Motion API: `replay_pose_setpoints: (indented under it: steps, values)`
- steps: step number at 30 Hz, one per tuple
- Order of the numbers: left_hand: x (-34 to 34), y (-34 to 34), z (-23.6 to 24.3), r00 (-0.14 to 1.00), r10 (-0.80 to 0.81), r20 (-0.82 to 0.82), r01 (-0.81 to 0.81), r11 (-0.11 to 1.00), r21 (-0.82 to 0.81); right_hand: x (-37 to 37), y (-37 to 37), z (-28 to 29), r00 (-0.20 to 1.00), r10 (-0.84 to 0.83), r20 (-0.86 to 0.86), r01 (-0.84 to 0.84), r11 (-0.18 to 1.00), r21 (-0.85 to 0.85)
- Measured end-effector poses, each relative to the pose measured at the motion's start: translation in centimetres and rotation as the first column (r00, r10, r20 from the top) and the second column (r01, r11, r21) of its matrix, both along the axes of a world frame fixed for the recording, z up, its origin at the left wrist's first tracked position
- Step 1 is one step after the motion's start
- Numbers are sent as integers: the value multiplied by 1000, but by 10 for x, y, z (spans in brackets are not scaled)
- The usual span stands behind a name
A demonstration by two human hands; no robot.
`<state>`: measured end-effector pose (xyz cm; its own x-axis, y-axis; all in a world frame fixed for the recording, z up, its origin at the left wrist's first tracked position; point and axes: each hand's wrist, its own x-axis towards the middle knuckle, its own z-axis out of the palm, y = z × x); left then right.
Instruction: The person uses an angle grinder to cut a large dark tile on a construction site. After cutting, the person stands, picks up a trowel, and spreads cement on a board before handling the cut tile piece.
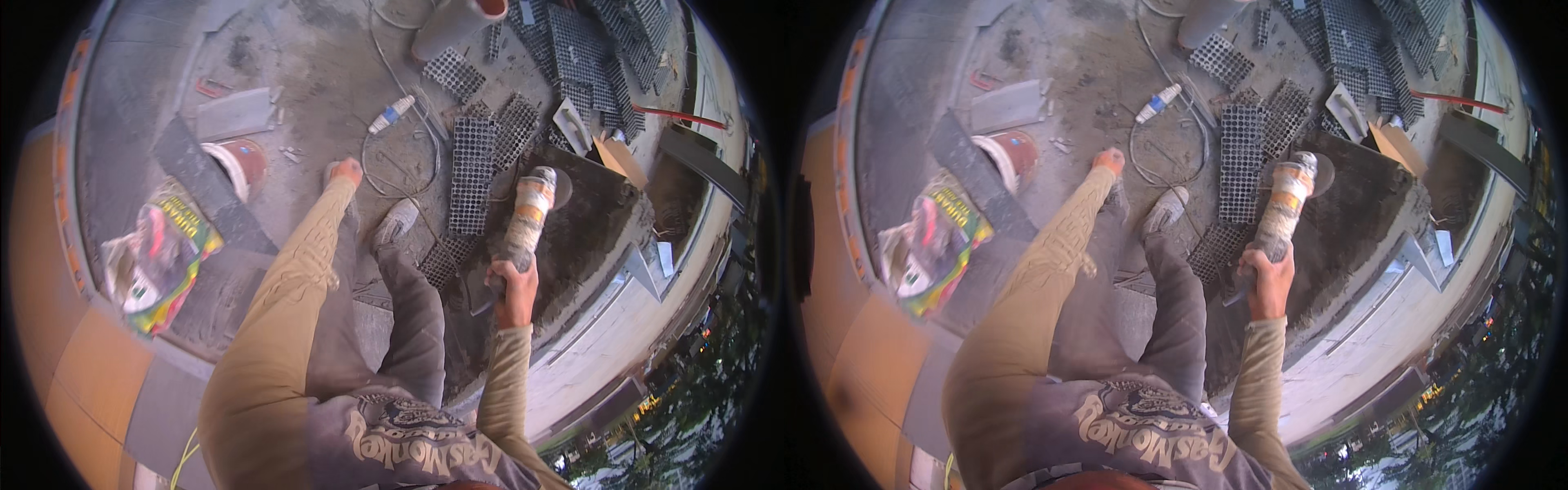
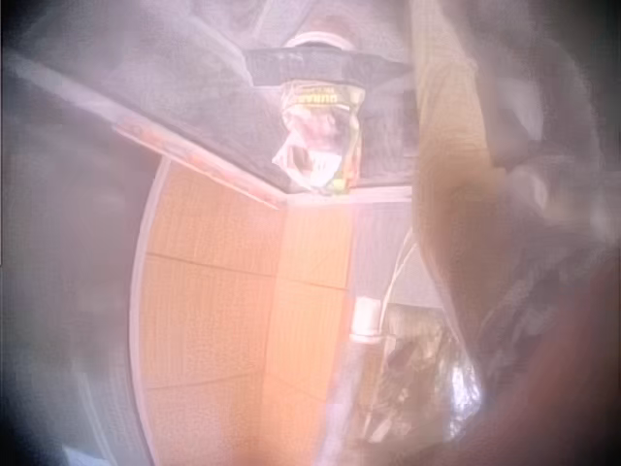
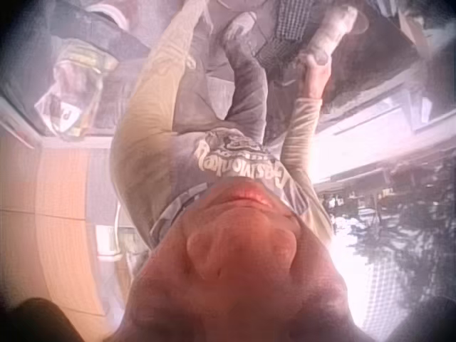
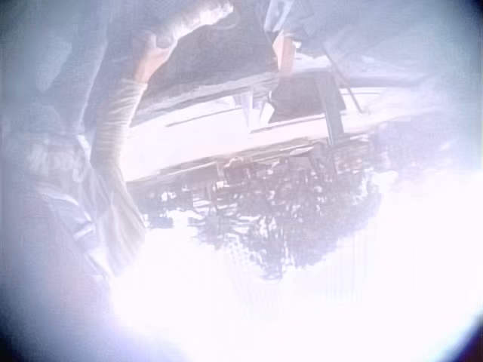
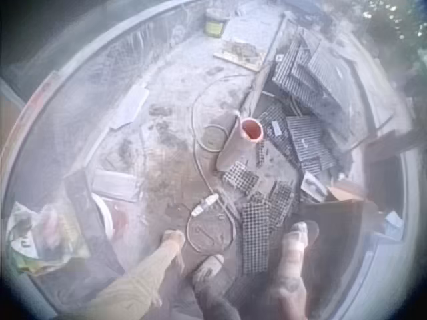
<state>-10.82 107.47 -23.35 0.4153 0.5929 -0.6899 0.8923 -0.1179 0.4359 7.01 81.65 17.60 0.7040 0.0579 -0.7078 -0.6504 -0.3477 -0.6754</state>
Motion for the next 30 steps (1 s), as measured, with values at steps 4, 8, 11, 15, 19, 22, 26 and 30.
replay_pose_setpoints:
  steps: [4,8,11,15,19,22,26,30]
  values:
    - [69,9,-113,997,39,-68,-32,994,104,6,1,-60,998,-59,28,60,998,-27]
    - [137,2,-151,991,12,-134,2,995,104,2,0,-100,995,-87,42,92,983,-160]
    - [141,9,-158,980,-15,-197,42,990,134,-8,2,-103,994,-105,13,105,974,-198]
    - [113,20,-174,988,-39,-150,62,986,152,-12,14,-95,994,-108,10,108,972,-209]
    - [46,17,-153,974,182,134,-196,975,100,-11,34,-61,989,-149,14,149,972,-180]
    - [2,18,-94,981,188,-45,-185,980,68,-20,55,-26,986,-162,29,164,969,-183]
    - [-47,29,-51,980,154,-129,-156,988,-1,-25,67,-1,988,-136,71,147,972,-185]
    - [-63,40,-65,971,167,-172,-172,985,-11,-13,86,-1,993,-66,101,83,981,-176]
